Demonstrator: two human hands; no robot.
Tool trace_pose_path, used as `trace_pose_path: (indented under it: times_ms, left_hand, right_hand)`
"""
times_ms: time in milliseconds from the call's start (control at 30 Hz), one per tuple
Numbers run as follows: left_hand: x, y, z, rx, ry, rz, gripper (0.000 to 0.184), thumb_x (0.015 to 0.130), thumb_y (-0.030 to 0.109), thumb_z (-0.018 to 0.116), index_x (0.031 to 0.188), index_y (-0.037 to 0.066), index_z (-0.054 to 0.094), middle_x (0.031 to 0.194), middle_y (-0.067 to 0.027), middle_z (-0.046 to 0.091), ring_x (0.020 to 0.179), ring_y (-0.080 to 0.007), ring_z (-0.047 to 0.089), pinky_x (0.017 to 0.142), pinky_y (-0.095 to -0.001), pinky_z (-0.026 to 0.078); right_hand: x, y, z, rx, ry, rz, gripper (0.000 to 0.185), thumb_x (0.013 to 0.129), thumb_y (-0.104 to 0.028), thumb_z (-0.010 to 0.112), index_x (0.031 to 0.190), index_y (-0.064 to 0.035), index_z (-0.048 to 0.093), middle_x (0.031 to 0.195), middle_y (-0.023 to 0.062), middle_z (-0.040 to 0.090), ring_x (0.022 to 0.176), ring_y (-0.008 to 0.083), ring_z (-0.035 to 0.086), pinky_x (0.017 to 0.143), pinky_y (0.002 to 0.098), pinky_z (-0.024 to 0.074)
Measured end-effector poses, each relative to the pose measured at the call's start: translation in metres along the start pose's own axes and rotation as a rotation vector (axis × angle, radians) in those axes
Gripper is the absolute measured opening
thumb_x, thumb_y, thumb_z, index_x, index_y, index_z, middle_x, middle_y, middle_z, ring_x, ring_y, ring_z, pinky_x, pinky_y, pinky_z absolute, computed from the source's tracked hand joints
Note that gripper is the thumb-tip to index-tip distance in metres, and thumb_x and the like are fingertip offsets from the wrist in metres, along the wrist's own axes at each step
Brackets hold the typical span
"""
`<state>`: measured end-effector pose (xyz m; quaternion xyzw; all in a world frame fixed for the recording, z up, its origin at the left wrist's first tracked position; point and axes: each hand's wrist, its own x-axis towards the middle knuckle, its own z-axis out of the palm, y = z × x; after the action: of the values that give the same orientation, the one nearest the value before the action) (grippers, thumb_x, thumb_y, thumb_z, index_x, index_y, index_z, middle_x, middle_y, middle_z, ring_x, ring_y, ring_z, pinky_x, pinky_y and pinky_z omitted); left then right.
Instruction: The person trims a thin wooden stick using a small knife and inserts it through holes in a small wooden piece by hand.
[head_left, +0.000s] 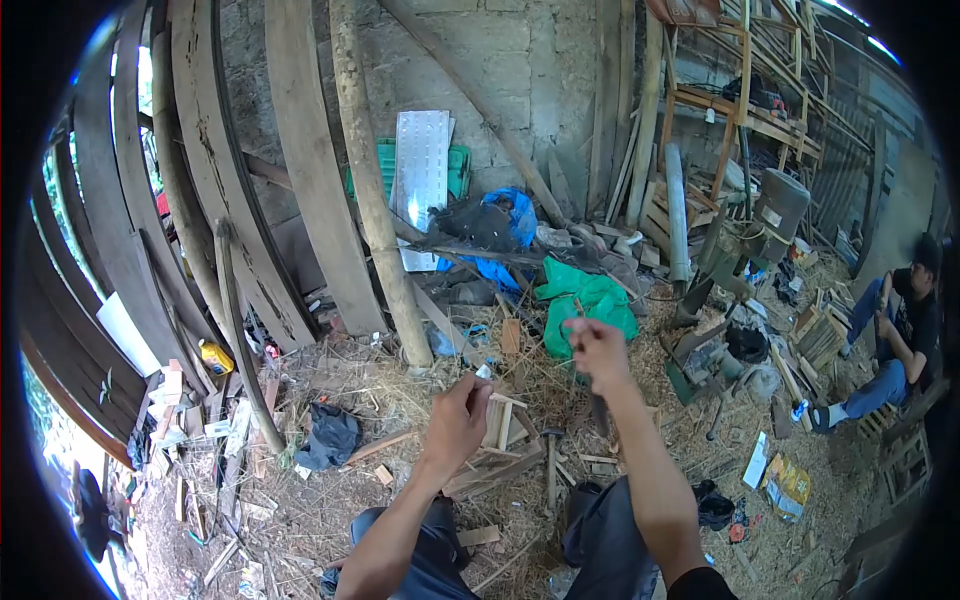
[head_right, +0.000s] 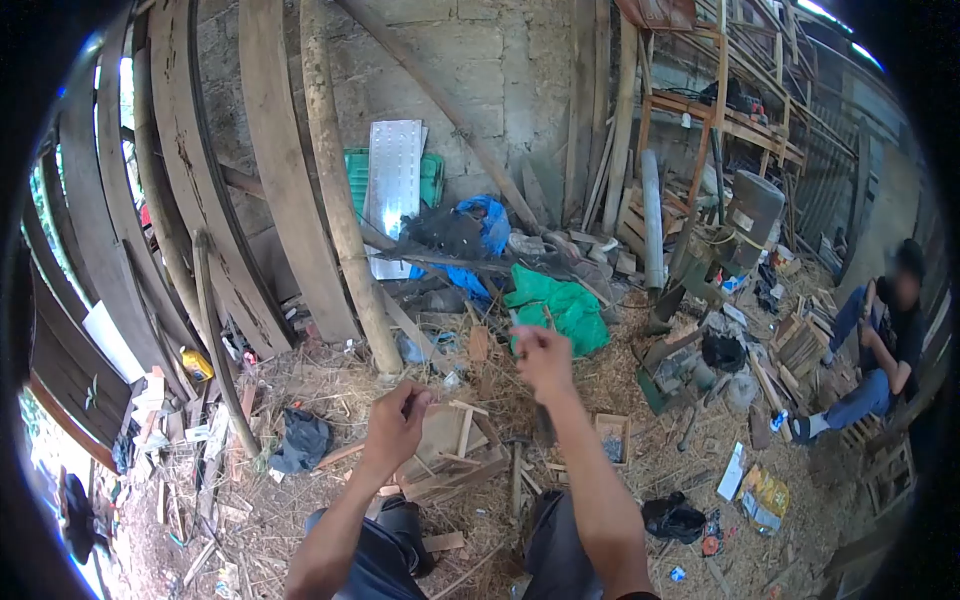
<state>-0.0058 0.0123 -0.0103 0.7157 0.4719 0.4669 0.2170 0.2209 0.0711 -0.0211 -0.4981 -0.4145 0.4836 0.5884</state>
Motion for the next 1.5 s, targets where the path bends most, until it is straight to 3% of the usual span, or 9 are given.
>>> trace_pose_path:
  times_ms: [333,500,733,833,1067,1167,1333,1400,1500]
  left_hand:
    - [0.003,-0.013,0.011,0.026,0.032,0.036,0.008,0.087,0.005,0.058,0.086,-0.002,0.056,0.064,-0.0179,0.058,0.052,-0.0262,0.055,0.05,-0.0344,0.041]
    - [0.002,-0.021,0.02,-0.012,0.01,-0.021,0.009,0.087,0.009,0.057,0.087,-0.001,0.058,0.063,-0.0112,0.057,0.053,-0.016,0.052,0.052,-0.0303,0.041]
    - [0.003,-0.07,0.074,0.003,-0.151,-0.075,0.012,0.089,0.011,0.056,0.095,0.0,0.057,0.07,-0.0084,0.058,0.059,-0.013,0.054,0.055,-0.0287,0.045]
    - [0.0,-0.099,0.135,-0.506,-0.347,-0.615,0.016,0.089,0.015,0.058,0.098,0.002,0.057,0.083,-0.0038,0.057,0.066,-0.0108,0.055,0.06,-0.026,0.051]
    - [-0.081,-0.179,0.302,-0.331,-0.394,-0.71,0.016,0.086,0.017,0.062,0.09,0.002,0.061,0.076,-0.0062,0.061,0.065,-0.014,0.058,0.058,-0.0305,0.047]
    - [-0.117,-0.208,0.344,-0.255,-0.279,-0.872,0.016,0.083,0.018,0.066,0.088,0.003,0.062,0.076,-0.0061,0.062,0.069,-0.0162,0.06,0.064,-0.0312,0.048]
    - [-0.147,-0.251,0.382,-0.003,-0.236,-0.924,0.009,0.077,0.013,0.066,0.081,0.005,0.064,0.084,-0.0105,0.065,0.075,-0.0269,0.063,0.067,-0.0372,0.048]
    - [-0.165,-0.264,0.395,0.256,-0.217,-0.67,0.006,0.076,0.01,0.064,0.08,0.006,0.063,0.085,-0.0124,0.065,0.078,-0.0304,0.062,0.07,-0.0398,0.047]
    - [-0.174,-0.263,0.401,0.313,-0.205,-0.713,0.008,0.075,0.011,0.061,0.081,0.006,0.063,0.085,-0.0149,0.065,0.083,-0.0336,0.059,0.072,-0.0417,0.046]
  right_hand:
    - [-0.025,-0.017,0.013,0.078,-0.324,0.096,0.024,0.093,-0.022,0.057,0.106,-0.0019,0.06,0.07,0.0013,0.054,0.047,0.0058,0.038,0.04,0.0208,0.0257]
    - [0.031,0.01,-0.058,0.152,0.231,-0.046,0.014,0.092,-0.01,0.052,0.094,0.0002,0.061,0.069,0.0031,0.054,0.05,0.0093,0.044,0.04,0.023,0.0338]
    - [0.034,0.019,-0.101,0.0,0.086,0.395,0.016,0.089,-0.005,0.053,0.102,0.0035,0.053,0.078,0.0079,0.06,0.068,0.0185,0.061,0.053,0.0273,0.0514]
    - [0.033,0.071,-0.115,-0.167,0.086,0.386,0.018,0.084,-0.004,0.058,0.101,0.0017,0.057,0.08,0.0089,0.061,0.067,0.0196,0.062,0.051,0.0317,0.0533]
    - [0.007,0.289,-0.193,0.076,0.19,0.558,0.015,0.079,-0.005,0.066,0.093,-0.0033,0.064,0.069,0.0043,0.06,0.056,0.015,0.056,0.047,0.0307,0.047]
    - [-0.01,0.358,-0.207,-0.082,0.244,0.637,0.012,0.082,-0.008,0.065,0.091,-0.0023,0.058,0.081,0.0041,0.059,0.067,0.016,0.058,0.06,0.0323,0.0548]
    - [-0.011,0.411,-0.21,-0.169,0.262,0.585,0.011,0.083,-0.006,0.065,0.092,-0.0014,0.06,0.082,0.0043,0.061,0.072,0.0157,0.061,0.058,0.031,0.0524]
    - [-0.012,0.426,-0.209,-0.009,0.242,0.565,0.014,0.081,-0.007,0.065,0.092,-0.0002,0.06,0.085,0.0077,0.064,0.074,0.0183,0.062,0.059,0.0326,0.0513]
    - [-0.021,0.411,-0.192,-0.865,0.324,0.11,0.019,0.077,-0.01,0.064,0.091,0.002,0.06,0.088,0.0148,0.065,0.074,0.0232,0.063,0.069,0.0347,0.0491]
